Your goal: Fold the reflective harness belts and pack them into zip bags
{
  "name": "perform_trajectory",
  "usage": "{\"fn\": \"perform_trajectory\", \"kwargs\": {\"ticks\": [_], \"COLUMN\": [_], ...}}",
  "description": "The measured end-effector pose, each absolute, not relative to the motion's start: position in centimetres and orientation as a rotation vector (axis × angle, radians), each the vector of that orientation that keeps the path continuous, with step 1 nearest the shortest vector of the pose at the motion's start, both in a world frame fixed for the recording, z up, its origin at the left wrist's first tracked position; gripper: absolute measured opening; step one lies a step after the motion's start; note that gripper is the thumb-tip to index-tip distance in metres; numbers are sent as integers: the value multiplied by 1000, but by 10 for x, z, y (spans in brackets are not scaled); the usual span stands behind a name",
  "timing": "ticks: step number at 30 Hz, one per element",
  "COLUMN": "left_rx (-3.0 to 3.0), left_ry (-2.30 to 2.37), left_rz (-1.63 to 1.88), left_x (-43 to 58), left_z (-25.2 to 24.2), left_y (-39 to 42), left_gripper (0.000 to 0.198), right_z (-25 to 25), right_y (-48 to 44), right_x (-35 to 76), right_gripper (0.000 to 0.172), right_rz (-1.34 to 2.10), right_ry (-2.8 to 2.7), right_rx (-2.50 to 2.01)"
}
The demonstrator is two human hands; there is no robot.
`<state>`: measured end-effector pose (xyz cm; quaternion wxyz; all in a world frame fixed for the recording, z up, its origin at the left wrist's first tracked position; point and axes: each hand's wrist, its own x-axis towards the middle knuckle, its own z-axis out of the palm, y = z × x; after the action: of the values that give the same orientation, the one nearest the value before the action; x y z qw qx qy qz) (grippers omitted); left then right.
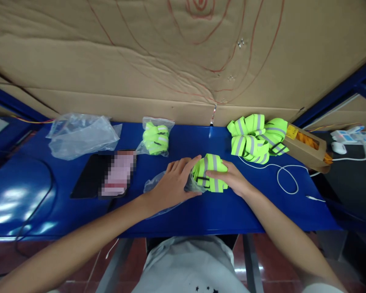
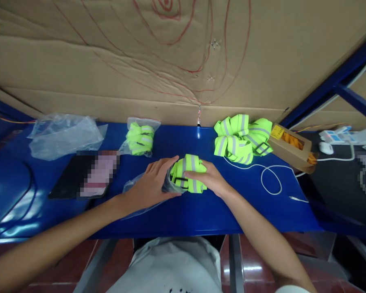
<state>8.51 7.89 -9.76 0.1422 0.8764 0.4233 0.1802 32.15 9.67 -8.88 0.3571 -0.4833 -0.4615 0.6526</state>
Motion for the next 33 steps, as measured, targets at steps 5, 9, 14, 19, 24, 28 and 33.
{"fn": "perform_trajectory", "kwargs": {"ticks": [5,9,14,19,24,28,33], "left_rx": [2418,2423,2363,2308,2305,2288,2243], "left_ry": [1205,1139,1069,1027,1057,1033,971], "left_rz": [532,510,496,528,526,517,467], "left_x": [90,97,98,95,95,94,93], "left_z": [-95,-93,-93,-97,-101,-104,-101], "left_y": [73,69,67,67,71,74,73], "left_gripper": [112,115,115,109,112,127,126], "right_z": [-87,-92,-92,-92,-102,-107,-108], "right_y": [94,95,95,88,85,87,86], "right_x": [324,324,326,325,320,321,320], "right_gripper": [47,47,39,45,32,25,29], "right_rz": [1602,1534,1365,1098,824,560,435], "right_ry": [-1431,-1625,-1848,-2049,-2123,-2284,-2453], "right_rx": [-1133,-1114,-1114,-1137,-916,-903,-769]}}
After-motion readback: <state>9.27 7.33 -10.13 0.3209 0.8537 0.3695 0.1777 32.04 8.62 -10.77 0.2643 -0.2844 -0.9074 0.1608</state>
